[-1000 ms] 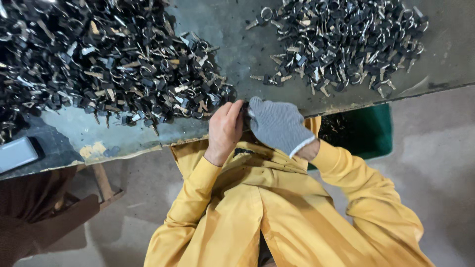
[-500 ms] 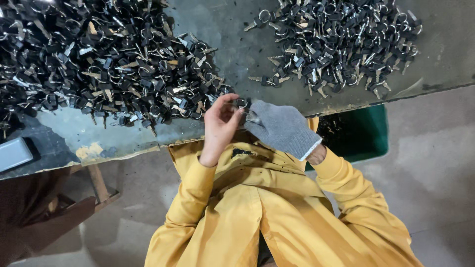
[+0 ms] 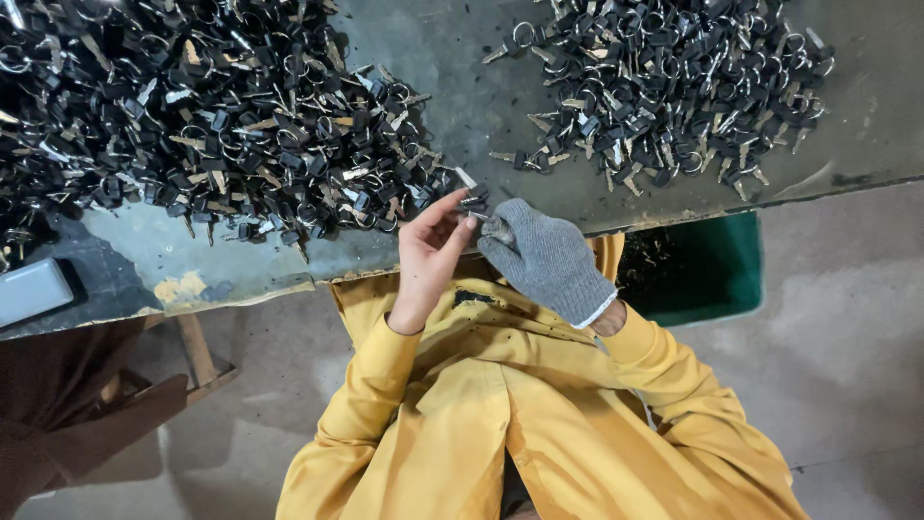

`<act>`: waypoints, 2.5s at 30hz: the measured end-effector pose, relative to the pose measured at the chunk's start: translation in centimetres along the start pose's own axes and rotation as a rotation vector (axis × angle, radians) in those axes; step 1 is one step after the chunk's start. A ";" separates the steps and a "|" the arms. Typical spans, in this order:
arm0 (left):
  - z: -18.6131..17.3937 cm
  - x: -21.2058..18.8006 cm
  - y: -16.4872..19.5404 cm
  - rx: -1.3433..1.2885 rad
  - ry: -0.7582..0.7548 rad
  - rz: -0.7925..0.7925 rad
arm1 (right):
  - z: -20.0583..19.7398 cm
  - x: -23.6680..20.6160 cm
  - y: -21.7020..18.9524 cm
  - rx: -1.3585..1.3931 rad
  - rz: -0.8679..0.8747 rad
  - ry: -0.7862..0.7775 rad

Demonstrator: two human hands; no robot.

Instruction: The person picks individual keys from a large pile on the workbench and threads each key onto a metal key ring, then sets the completed ring on the table beside the pile. They occasionally gather more keys from the pile and continue attaching them one at a time.

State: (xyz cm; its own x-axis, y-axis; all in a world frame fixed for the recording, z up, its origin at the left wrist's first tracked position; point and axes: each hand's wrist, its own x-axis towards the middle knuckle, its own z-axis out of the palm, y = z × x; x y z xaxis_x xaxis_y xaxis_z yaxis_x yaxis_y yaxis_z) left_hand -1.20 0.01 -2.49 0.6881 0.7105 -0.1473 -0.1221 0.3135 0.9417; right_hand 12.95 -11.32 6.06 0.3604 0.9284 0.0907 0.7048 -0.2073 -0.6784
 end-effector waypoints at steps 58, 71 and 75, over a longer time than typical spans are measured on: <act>1.4 0.2 4.7 1.012 0.026 0.519 | 0.0 1.0 1.7 -0.070 0.204 0.254; 0.8 0.7 2.1 0.969 -0.059 0.602 | -0.5 1.8 1.0 -0.355 0.024 0.189; 0.7 0.6 2.4 1.026 0.015 0.561 | 0.0 0.8 -0.5 -0.467 0.154 0.030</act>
State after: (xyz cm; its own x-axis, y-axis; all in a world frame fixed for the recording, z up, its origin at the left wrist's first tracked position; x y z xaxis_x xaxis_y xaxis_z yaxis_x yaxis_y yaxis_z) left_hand -0.57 0.78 -0.13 0.7116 0.5973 0.3698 0.2333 -0.6975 0.6775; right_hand 12.94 -10.51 6.48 0.4948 0.8681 0.0404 0.8380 -0.4643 -0.2868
